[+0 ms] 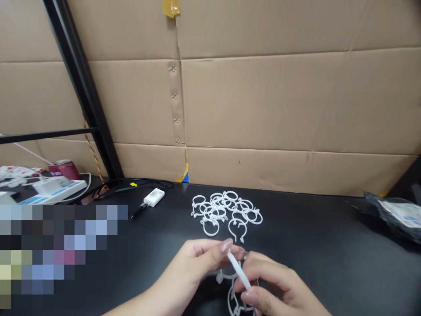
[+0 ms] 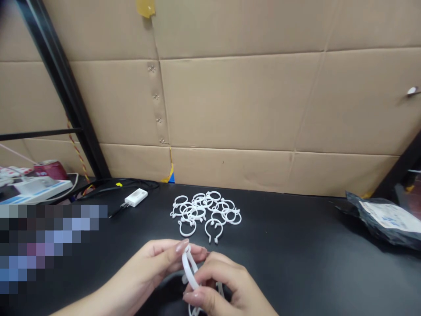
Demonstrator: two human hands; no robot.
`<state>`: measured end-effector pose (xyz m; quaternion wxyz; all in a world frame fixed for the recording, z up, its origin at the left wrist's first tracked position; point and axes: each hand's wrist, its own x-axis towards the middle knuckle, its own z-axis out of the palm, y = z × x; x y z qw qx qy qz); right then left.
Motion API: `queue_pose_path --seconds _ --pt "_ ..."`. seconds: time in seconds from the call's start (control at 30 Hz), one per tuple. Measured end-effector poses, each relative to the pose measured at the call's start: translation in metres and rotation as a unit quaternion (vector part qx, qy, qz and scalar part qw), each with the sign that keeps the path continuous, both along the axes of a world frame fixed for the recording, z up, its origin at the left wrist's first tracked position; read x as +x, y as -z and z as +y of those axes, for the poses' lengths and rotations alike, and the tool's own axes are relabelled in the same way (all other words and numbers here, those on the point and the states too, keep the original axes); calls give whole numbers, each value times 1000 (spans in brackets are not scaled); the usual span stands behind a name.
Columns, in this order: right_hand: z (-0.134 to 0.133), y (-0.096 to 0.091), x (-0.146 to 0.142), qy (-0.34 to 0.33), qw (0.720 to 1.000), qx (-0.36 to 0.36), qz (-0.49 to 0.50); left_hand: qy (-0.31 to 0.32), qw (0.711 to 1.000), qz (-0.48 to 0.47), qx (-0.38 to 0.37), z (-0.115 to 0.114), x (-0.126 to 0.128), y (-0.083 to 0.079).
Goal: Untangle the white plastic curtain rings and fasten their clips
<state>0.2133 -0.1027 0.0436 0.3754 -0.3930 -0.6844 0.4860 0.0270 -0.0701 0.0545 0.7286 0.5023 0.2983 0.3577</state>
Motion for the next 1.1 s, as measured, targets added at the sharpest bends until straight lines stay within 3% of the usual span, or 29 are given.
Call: queue_pose_path --seconds 0.13,0.23,0.37,0.43,0.53,0.57,0.63,0.73,1.1 --pt "1 -6 1 14 998 46 -36 0 1000 -18 -16 0 1 -3" --pt "1 -5 3 44 997 51 -33 -36 999 -1 -4 2 0 -6" --pt "2 4 5 116 993 16 17 -136 980 101 108 5 -6 -4" --pt "3 9 6 117 993 2 30 -176 935 168 257 4 -10 2" --pt "2 10 6 78 997 -2 -10 -175 807 208 523 0 -15 13" --pt "1 10 6 66 997 6 -30 -166 772 207 578 -1 -16 16" --pt "-2 7 5 51 996 37 -66 -147 729 200 638 -2 -17 21" --pt "-5 2 3 41 990 76 -115 -128 707 207 664 -1 -17 25" --pt "-9 -8 -3 30 952 199 -232 -121 682 249 677 -9 -13 24"
